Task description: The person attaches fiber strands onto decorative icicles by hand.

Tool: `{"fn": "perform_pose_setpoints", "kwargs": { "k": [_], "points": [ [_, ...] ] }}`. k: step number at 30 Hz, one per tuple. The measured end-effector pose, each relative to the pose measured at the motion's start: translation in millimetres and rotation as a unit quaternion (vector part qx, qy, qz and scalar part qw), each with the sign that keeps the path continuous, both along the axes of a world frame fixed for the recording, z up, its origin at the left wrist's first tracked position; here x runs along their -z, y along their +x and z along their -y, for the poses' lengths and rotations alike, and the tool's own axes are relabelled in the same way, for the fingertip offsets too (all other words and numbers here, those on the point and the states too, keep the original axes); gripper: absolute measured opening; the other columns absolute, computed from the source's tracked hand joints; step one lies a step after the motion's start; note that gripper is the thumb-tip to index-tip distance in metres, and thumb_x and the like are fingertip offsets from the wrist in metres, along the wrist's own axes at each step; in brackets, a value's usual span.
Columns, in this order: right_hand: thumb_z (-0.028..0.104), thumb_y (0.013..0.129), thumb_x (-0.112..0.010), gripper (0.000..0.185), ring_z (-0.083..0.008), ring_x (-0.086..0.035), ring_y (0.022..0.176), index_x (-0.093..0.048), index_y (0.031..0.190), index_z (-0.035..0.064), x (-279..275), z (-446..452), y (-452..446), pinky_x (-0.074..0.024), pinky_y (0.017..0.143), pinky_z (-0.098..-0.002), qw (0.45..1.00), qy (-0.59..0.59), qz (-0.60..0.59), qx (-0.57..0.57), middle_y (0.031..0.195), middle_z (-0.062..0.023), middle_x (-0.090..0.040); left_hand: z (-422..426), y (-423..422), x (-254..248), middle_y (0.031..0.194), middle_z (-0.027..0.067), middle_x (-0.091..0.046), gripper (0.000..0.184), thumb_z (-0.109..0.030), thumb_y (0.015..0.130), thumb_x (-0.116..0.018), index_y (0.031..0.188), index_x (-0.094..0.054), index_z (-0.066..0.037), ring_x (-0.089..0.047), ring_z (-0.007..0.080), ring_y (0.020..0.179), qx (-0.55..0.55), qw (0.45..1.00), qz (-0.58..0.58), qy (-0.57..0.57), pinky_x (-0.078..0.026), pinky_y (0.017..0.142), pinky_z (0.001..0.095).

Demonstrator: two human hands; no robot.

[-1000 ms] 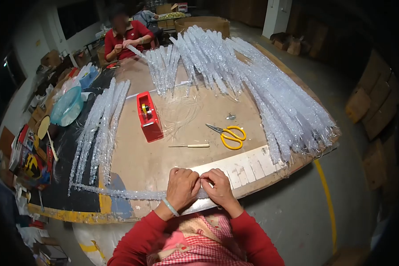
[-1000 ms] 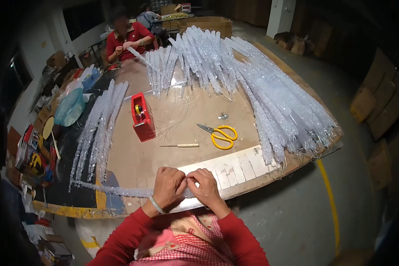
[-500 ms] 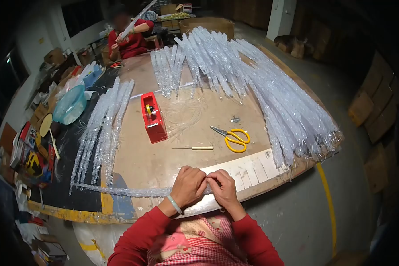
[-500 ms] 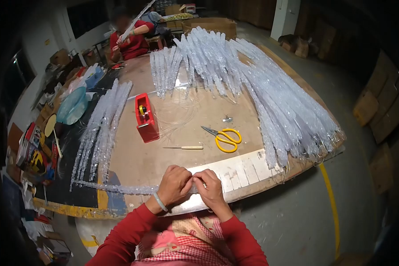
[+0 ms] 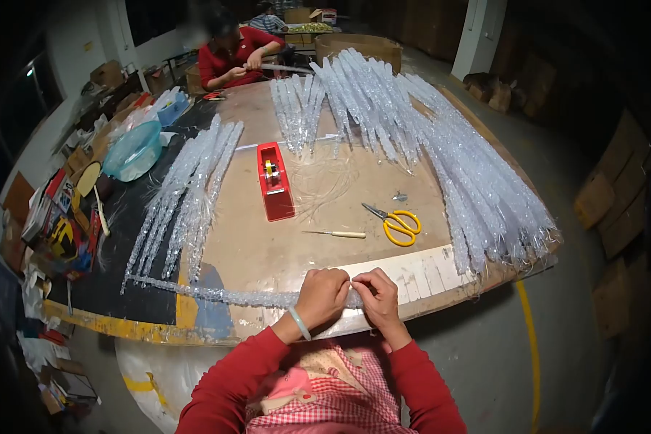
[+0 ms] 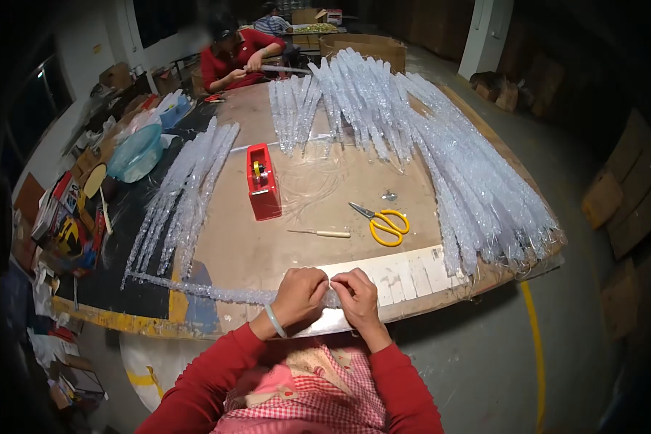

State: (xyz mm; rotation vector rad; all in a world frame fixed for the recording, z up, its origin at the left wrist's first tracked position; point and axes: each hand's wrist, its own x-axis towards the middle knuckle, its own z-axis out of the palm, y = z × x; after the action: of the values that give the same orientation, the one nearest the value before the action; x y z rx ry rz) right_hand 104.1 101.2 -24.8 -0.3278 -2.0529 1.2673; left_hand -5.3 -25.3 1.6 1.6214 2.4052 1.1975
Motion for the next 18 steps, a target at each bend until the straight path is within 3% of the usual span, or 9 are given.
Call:
{"fn": "perform_pose_setpoints", "kwargs": {
  "k": [1,3,8,10,11,12,13,14,18],
  "points": [
    [0.001,0.082,-0.071,0.008,-0.0235,-0.058,0.067,-0.069,0.089,0.0018,-1.9,1.1,0.0,-0.0455,0.059,-0.0322,1.0,0.001,-0.001,-0.002,0.076,-0.0099,-0.059,2.2,-2.7,1.8,0.074,0.0142,-0.061,0.014,-0.016,0.089,-0.06,0.082,-0.061,-0.004,-0.061,0.0337,0.074,-0.002,1.0,-0.001,0.001,-0.045,0.073,0.0429],
    [0.004,0.081,-0.072,0.008,-0.0266,-0.059,0.073,-0.068,0.089,0.0029,-6.7,2.3,-1.0,-0.0461,0.066,-0.0354,0.994,0.102,-0.001,-0.03,0.079,-0.0101,-0.061,6.8,-8.4,2.7,0.077,0.0188,-0.063,0.02,-0.018,0.092,-0.058,0.084,-0.062,0.001,-0.062,0.0373,0.075,0.012,0.993,0.117,-0.017,-0.047,0.068,0.0438],
    [0.007,0.082,-0.071,0.007,-0.0296,-0.057,0.079,-0.067,0.088,0.0046,-13.7,-1.4,-11.3,-0.0439,0.074,-0.0388,0.983,0.175,0.005,-0.058,0.08,-0.0104,-0.063,16.8,-21.5,-0.4,0.085,0.0227,-0.066,0.022,-0.017,0.094,-0.058,0.092,-0.065,0.003,-0.064,0.037,0.079,0.018,0.985,0.169,-0.04,-0.049,0.072,0.0408],
    [0.006,0.083,-0.069,0.006,-0.0304,-0.057,0.078,-0.066,0.087,0.0037,-13.1,-1.7,-13.2,-0.0442,0.073,-0.0385,0.982,0.18,0.0,-0.059,0.08,-0.0105,-0.063,22.6,-24.3,2.1,0.089,0.018,-0.069,0.022,-0.016,0.094,-0.06,0.101,-0.066,0.005,-0.066,0.0268,0.082,0.042,0.982,0.183,-0.014,-0.05,0.076,0.0363],
    [0.005,0.083,-0.068,0.004,-0.0309,-0.057,0.078,-0.065,0.085,0.0029,-11.6,-0.8,-13.8,-0.0442,0.073,-0.0388,0.988,0.139,0.005,-0.065,0.08,-0.0107,-0.063,27.8,-23.7,2.9,0.092,0.0114,-0.069,0.024,-0.013,0.094,-0.062,0.108,-0.065,0.006,-0.062,0.0159,0.087,0.035,0.964,0.262,-0.009,-0.05,0.079,0.0309],
    [0.005,0.084,-0.068,0.004,-0.0308,-0.056,0.078,-0.065,0.085,0.0024,-13.1,0.6,-13.8,-0.0442,0.072,-0.0392,0.991,0.116,0.004,-0.067,0.08,-0.011,-0.063,32.3,-23.8,-2.2,0.093,0.0076,-0.068,0.023,-0.011,0.094,-0.064,0.109,-0.064,0.006,-0.059,0.0112,0.089,0.033,0.955,0.294,-0.002,-0.05,0.079,0.0282],
    [0.005,0.084,-0.068,0.005,-0.0303,-0.056,0.078,-0.064,0.085,0.002,-9.4,0.5,-13.1,-0.0443,0.071,-0.0389,0.993,0.101,0.01,-0.067,0.079,-0.011,-0.063,36.4,-24.4,-10.2,0.093,0.0069,-0.068,0.019,-0.008,0.093,-0.064,0.107,-0.065,0.005,-0.061,0.0117,0.088,0.013,0.948,0.316,-0.019,-0.05,0.08,0.0269],
    [0.004,0.086,-0.067,0.005,-0.0219,-0.056,0.074,-0.065,0.088,0.0,-8.6,-1.3,-11.9,-0.0448,0.068,-0.0315,0.993,0.091,0.02,-0.077,0.078,-0.0096,-0.061,36.7,-30.1,5.6,0.093,0.0048,-0.068,0.015,-0.007,0.093,-0.065,0.103,-0.067,0.003,-0.062,0.0108,0.088,0.024,0.911,0.412,0.021,-0.05,0.081,0.0255],
    [0.004,0.086,-0.067,0.005,-0.0205,-0.055,0.074,-0.066,0.089,0.0,-14.1,-2.6,-10.9,-0.0442,0.067,-0.0308,0.992,0.081,0.004,-0.1,0.079,-0.0083,-0.063,35.0,-34.2,6.4,0.089,0.0032,-0.068,0.013,-0.008,0.093,-0.065,0.099,-0.068,0.003,-0.063,0.0099,0.085,0.045,0.909,0.413,0.018,-0.05,0.078,0.0244]
  ]
}}
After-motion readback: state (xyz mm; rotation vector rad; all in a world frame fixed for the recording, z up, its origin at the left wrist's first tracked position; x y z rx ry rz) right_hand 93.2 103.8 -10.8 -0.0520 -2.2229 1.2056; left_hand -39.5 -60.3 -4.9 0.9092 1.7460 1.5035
